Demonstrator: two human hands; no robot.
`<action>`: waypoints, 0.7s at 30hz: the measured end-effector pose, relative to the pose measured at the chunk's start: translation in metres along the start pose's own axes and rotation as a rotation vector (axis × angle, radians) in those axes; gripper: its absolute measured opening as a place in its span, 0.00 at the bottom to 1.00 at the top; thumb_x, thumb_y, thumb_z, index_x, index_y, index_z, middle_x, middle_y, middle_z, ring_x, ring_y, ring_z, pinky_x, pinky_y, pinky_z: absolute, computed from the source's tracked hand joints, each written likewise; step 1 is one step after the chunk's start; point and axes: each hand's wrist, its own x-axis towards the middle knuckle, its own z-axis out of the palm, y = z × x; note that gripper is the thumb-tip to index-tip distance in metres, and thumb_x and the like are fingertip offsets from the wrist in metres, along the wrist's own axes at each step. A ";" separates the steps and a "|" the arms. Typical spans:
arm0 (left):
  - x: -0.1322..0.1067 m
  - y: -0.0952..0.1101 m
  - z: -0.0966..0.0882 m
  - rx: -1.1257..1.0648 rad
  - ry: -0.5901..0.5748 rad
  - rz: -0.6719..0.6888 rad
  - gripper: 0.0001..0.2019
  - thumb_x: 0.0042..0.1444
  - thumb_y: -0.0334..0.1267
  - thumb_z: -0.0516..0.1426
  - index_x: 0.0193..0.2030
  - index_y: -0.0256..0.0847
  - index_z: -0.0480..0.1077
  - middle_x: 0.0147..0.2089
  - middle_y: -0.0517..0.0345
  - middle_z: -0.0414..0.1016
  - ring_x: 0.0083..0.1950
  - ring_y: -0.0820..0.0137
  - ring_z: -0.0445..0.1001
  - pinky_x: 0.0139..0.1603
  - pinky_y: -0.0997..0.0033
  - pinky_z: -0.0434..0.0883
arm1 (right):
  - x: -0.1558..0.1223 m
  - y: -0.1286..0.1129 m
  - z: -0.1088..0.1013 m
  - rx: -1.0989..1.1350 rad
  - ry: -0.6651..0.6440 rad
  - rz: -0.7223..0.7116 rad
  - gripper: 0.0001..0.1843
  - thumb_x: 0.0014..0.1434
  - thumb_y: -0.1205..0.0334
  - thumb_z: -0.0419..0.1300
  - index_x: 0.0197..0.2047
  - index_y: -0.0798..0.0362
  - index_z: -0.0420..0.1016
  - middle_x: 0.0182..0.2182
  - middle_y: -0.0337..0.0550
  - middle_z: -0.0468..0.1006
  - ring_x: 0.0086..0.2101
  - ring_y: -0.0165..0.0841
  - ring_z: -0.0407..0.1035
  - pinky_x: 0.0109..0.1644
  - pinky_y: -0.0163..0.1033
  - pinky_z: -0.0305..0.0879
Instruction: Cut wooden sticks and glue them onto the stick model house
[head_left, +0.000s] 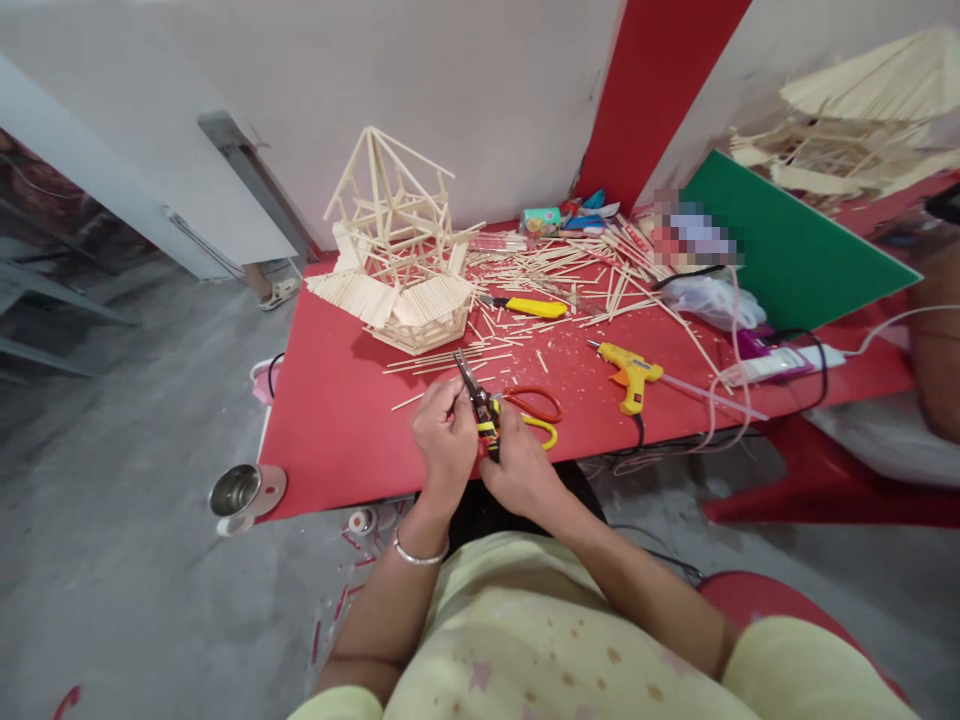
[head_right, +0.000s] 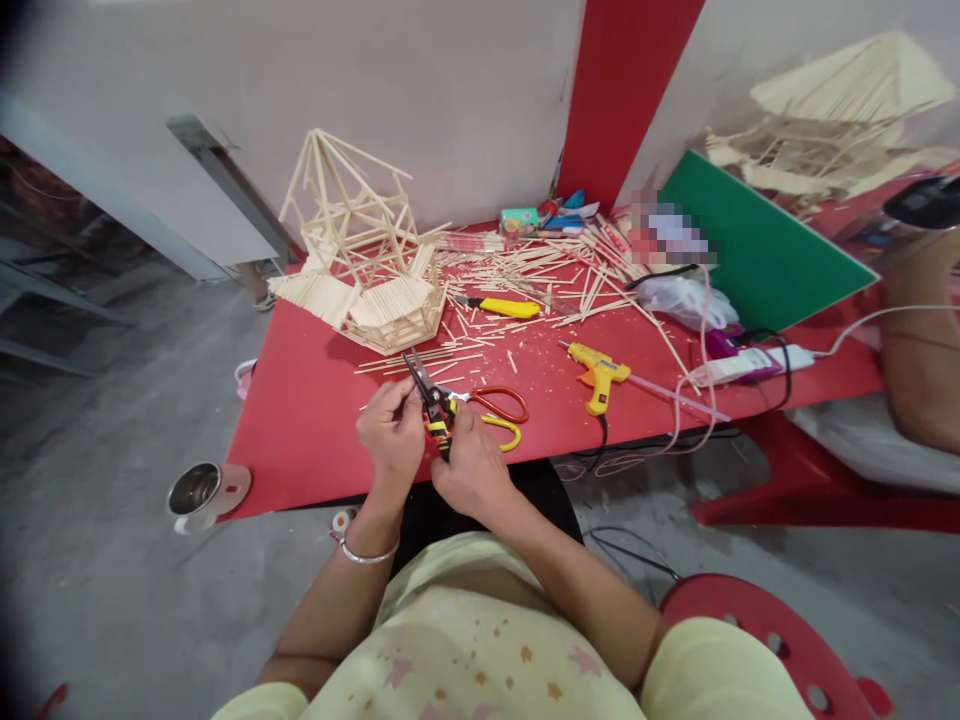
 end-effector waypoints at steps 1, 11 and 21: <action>-0.001 0.000 0.000 -0.006 0.001 -0.007 0.09 0.64 0.32 0.56 0.39 0.42 0.79 0.34 0.58 0.78 0.36 0.69 0.75 0.40 0.71 0.71 | -0.001 -0.001 0.000 0.010 0.002 0.005 0.35 0.51 0.69 0.55 0.62 0.53 0.55 0.54 0.56 0.71 0.54 0.47 0.69 0.58 0.59 0.67; 0.005 0.000 0.006 0.006 0.037 -0.040 0.09 0.62 0.31 0.56 0.39 0.42 0.79 0.34 0.57 0.78 0.36 0.68 0.76 0.40 0.70 0.71 | 0.006 -0.005 0.001 0.134 -0.006 0.074 0.24 0.52 0.66 0.57 0.53 0.50 0.61 0.45 0.49 0.77 0.44 0.43 0.72 0.48 0.50 0.71; 0.019 0.004 0.013 0.069 0.067 -0.045 0.10 0.59 0.30 0.55 0.38 0.41 0.79 0.37 0.55 0.80 0.40 0.66 0.77 0.46 0.67 0.71 | 0.017 -0.008 0.003 0.238 -0.002 0.122 0.23 0.51 0.66 0.58 0.51 0.50 0.62 0.43 0.48 0.79 0.40 0.42 0.73 0.44 0.46 0.69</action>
